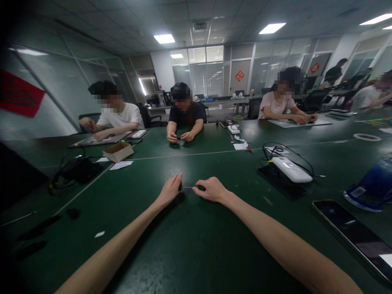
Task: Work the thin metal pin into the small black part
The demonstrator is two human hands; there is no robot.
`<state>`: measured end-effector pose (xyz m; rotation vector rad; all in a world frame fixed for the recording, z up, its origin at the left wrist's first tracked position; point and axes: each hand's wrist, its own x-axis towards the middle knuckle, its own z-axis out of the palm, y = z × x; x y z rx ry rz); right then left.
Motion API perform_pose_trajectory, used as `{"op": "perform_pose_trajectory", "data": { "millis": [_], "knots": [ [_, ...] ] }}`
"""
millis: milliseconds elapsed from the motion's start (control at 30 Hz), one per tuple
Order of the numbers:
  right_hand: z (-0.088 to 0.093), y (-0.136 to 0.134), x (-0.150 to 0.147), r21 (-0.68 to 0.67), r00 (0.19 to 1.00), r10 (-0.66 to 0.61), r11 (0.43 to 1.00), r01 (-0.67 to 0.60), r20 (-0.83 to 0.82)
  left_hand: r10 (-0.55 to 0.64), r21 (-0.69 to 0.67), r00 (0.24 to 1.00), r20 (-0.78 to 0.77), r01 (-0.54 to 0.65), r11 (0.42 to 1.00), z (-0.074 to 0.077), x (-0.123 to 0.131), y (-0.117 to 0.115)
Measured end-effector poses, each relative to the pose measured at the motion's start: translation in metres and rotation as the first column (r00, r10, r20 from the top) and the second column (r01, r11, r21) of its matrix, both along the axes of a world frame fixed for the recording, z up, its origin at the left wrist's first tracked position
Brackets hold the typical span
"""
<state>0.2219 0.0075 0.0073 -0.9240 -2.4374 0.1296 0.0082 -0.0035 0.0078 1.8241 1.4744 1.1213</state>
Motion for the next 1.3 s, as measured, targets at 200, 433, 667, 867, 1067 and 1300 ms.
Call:
{"op": "perform_pose_trajectory", "data": {
  "millis": [200,433,667,867,1067,1300],
  "knots": [
    [0.001,-0.001,0.000,-0.018,1.000,0.004,1.000,-0.003,0.020,0.003,0.029,1.000,-0.008,-0.003,1.000,-0.002,0.000,0.001],
    [0.003,-0.002,-0.001,-0.034,1.000,-0.018,0.999,0.018,0.023,0.019,0.051,1.000,-0.016,-0.018,0.999,-0.003,0.000,0.001],
    [0.003,-0.002,-0.002,-0.038,0.999,-0.046,0.998,0.046,0.000,0.066,0.053,0.997,-0.048,-0.064,0.997,-0.006,0.000,0.005],
    [0.000,-0.001,-0.003,-0.073,0.997,-0.060,0.996,0.057,-0.046,0.091,0.026,0.992,-0.087,-0.089,0.996,-0.005,0.000,0.008],
    [0.000,0.003,0.000,-0.137,0.994,-0.054,0.990,0.041,-0.093,0.071,0.030,0.993,-0.100,-0.068,0.997,-0.002,0.001,0.004],
    [0.003,0.020,0.012,-0.233,0.901,-0.317,0.939,0.254,-0.297,0.023,-0.021,1.000,0.017,-0.023,1.000,-0.003,-0.001,-0.001]
  ]
}}
